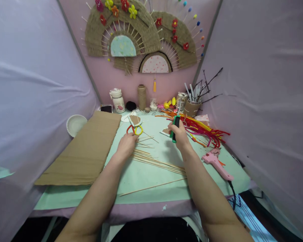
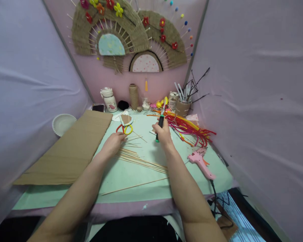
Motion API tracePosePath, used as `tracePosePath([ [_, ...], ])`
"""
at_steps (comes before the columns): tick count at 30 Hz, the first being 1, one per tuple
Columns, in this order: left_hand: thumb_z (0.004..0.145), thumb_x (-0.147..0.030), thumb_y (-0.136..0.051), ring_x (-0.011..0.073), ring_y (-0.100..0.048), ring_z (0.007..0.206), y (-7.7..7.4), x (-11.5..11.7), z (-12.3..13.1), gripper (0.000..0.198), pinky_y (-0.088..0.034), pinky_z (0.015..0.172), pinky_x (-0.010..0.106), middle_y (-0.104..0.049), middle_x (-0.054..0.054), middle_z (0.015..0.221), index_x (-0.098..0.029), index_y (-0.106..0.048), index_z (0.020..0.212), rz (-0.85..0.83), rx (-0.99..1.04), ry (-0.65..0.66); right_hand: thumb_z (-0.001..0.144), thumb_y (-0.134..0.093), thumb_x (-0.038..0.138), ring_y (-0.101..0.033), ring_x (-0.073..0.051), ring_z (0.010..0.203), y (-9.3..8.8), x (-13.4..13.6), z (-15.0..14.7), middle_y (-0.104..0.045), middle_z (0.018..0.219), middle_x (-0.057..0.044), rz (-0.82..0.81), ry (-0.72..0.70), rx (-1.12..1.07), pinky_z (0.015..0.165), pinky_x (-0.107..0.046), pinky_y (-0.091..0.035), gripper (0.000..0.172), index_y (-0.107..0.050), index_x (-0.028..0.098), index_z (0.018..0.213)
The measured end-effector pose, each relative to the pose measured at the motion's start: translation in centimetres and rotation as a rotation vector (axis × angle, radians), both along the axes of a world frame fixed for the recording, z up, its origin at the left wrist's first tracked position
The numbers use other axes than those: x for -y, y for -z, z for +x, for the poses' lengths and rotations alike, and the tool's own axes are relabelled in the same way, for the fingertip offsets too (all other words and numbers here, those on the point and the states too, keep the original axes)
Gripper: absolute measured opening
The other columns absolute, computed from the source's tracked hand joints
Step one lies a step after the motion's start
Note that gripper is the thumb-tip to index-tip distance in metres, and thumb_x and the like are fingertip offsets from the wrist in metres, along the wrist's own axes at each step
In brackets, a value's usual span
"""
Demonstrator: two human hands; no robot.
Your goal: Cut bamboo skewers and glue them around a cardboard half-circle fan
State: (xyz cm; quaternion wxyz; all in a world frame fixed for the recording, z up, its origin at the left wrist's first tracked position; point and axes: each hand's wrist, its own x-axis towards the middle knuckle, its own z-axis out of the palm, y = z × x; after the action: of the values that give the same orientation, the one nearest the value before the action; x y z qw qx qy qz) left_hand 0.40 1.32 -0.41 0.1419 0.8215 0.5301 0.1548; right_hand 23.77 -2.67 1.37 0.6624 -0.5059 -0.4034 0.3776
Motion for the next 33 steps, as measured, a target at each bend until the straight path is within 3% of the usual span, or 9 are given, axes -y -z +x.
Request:
tracePosePath([
  [4, 0.09, -0.021, -0.043, 0.0217, -0.058, 0.098, 0.2, -0.1, 0.4, 0.031, -0.043, 0.087, 0.03, -0.066, 0.011, 0.102, -0.015, -0.07, 0.105, 0.05, 0.047, 0.162, 0.061, -0.063, 0.038, -0.046, -0.01, 0.062, -0.2, 0.2, 0.0, -0.048, 0.08, 0.006, 0.024, 0.005, -0.038, 0.059, -0.026, -0.039, 0.043, -0.047, 0.024, 0.098],
  [8, 0.082, -0.022, -0.055, 0.0168, -0.058, 0.08, -0.3, 1.5, 1.3, 0.017, -0.043, 0.075, 0.025, -0.066, 0.004, 0.084, -0.018, -0.071, 0.083, -0.19, 0.049, 0.446, 0.064, -0.062, 0.035, -0.046, -0.01, 0.062, -0.5, 0.4, 0.1, -0.048, 0.079, 0.005, 0.096, 0.028, -0.065, 0.059, -0.025, -0.04, 0.037, -0.049, 0.024, 0.097],
  [10, 0.078, -0.021, -0.059, 0.016, -0.057, 0.076, -0.4, 2.3, 1.7, 0.012, -0.042, 0.07, 0.024, -0.065, 0.003, 0.08, -0.019, -0.07, 0.079, -0.26, 0.025, 0.498, 0.065, -0.062, 0.035, -0.047, -0.01, 0.062, -0.6, 0.5, 0.3, -0.049, 0.08, 0.005, 0.121, 0.043, -0.074, 0.06, -0.025, -0.041, 0.036, -0.049, 0.025, 0.097],
  [17, 0.076, -0.015, -0.055, 0.0178, -0.057, 0.08, -1.0, 3.1, 2.1, 0.013, -0.04, 0.072, 0.026, -0.064, 0.004, 0.084, -0.019, -0.067, 0.076, -0.204, -0.049, 0.482, 0.063, -0.064, 0.032, -0.049, -0.01, 0.062, -0.8, 0.5, 0.7, -0.051, 0.082, 0.005, 0.225, 0.085, -0.169, 0.059, -0.024, -0.043, 0.038, -0.051, 0.026, 0.098],
  [20, 0.08, -0.016, -0.05, 0.0184, -0.056, 0.078, -2.4, 5.4, 1.8, 0.015, -0.039, 0.069, 0.027, -0.064, 0.005, 0.083, -0.018, -0.064, 0.075, -0.162, -0.066, 0.391, 0.062, -0.064, 0.03, -0.049, -0.009, 0.062, -1.2, 0.7, 1.1, -0.05, 0.081, 0.005, 0.291, 0.13, -0.196, 0.058, -0.024, -0.043, 0.038, -0.051, 0.026, 0.098],
  [23, 0.082, -0.023, -0.054, 0.0186, -0.057, 0.078, -3.1, 9.3, 1.5, 0.011, -0.039, 0.07, 0.028, -0.064, 0.005, 0.086, -0.019, -0.063, 0.078, -0.258, -0.092, 0.42, 0.062, -0.062, 0.031, -0.048, -0.009, 0.061, -1.8, 0.9, 1.6, -0.048, 0.081, 0.005, 0.319, 0.176, -0.204, 0.058, -0.025, -0.044, 0.039, -0.051, 0.027, 0.1],
  [27, 0.086, -0.022, -0.049, 0.0205, -0.056, 0.084, -2.1, 13.1, 1.4, 0.013, -0.04, 0.075, 0.03, -0.061, 0.007, 0.09, -0.018, -0.06, 0.082, -0.284, -0.207, 0.431, 0.061, -0.061, 0.031, -0.048, -0.009, 0.06, -2.1, 0.9, 2.2, -0.046, 0.08, 0.005, 0.344, 0.201, -0.238, 0.059, -0.025, -0.044, 0.04, -0.05, 0.028, 0.099],
  [30, 0.089, -0.014, -0.039, 0.0213, -0.054, 0.085, -1.3, 14.0, 1.5, 0.02, -0.041, 0.077, 0.032, -0.059, 0.008, 0.092, -0.018, -0.058, 0.084, -0.258, -0.263, 0.432, 0.062, -0.061, 0.032, -0.047, -0.009, 0.06, -2.3, 1.1, 2.3, -0.046, 0.079, 0.006, 0.352, 0.198, -0.23, 0.059, -0.025, -0.043, 0.036, -0.051, 0.028, 0.096],
  [33, 0.083, -0.002, -0.036, 0.0236, -0.054, 0.088, -1.9, 14.2, 1.0, 0.027, -0.042, 0.08, 0.035, -0.06, 0.011, 0.098, -0.016, -0.058, 0.089, -0.21, -0.376, 0.453, 0.061, -0.061, 0.032, -0.047, -0.01, 0.061, -2.9, 1.8, 2.3, -0.047, 0.079, 0.005, 0.375, 0.191, -0.247, 0.06, -0.026, -0.043, 0.034, -0.051, 0.028, 0.094],
])
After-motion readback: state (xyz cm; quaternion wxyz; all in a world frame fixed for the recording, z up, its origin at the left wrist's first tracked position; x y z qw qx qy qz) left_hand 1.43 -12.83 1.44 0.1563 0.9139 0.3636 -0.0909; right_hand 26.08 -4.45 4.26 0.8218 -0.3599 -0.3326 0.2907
